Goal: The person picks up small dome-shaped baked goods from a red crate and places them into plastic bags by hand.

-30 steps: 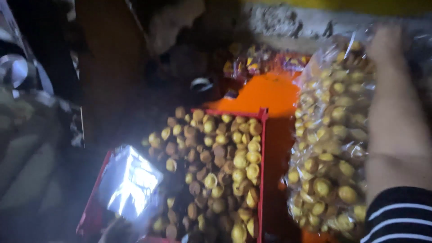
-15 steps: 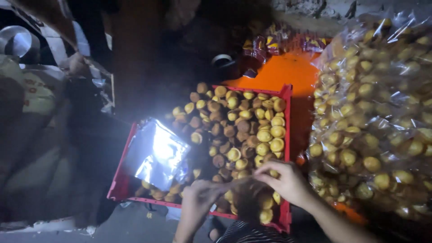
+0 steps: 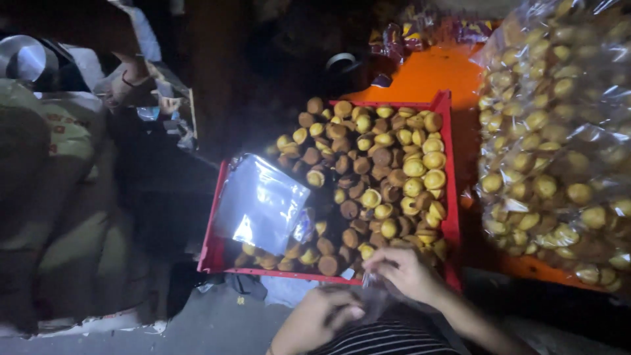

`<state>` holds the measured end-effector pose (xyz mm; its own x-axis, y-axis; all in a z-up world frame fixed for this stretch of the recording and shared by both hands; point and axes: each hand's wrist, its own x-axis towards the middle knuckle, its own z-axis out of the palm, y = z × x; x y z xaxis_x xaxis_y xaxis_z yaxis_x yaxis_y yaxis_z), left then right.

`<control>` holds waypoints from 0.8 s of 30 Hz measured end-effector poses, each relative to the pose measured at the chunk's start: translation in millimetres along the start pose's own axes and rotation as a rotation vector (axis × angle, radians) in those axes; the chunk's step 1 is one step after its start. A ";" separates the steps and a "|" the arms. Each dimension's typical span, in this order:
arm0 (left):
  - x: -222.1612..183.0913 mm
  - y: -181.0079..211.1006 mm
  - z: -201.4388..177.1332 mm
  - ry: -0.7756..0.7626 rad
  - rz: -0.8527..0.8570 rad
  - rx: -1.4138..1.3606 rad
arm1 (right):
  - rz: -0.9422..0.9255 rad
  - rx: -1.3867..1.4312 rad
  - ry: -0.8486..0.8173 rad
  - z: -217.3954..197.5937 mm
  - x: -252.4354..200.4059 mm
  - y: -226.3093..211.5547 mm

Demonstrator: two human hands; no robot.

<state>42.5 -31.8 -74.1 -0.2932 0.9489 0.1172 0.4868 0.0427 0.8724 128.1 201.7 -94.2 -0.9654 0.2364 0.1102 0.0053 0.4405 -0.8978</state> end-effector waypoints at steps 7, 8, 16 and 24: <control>-44.5 -30.2 -0.8 0.068 -0.371 -0.537 | 0.026 0.261 -0.285 33.7 -3.1 12.2; -39.7 -2.9 -8.8 -0.304 -0.338 -0.716 | -0.064 0.265 -0.126 36.7 2.5 21.4; -43.8 -68.1 -7.5 0.429 -0.609 0.546 | 0.197 -0.438 -0.796 6.9 45.9 -46.0; -26.4 -44.6 1.1 0.575 -0.588 0.276 | 0.413 -1.100 -0.291 -21.0 126.5 77.3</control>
<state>29.5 -58.4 -116.6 -0.8943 0.4464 -0.0302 0.2857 0.6217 0.7293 11.9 283.8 -140.7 -0.8605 0.3912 -0.3264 0.4090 0.9124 0.0155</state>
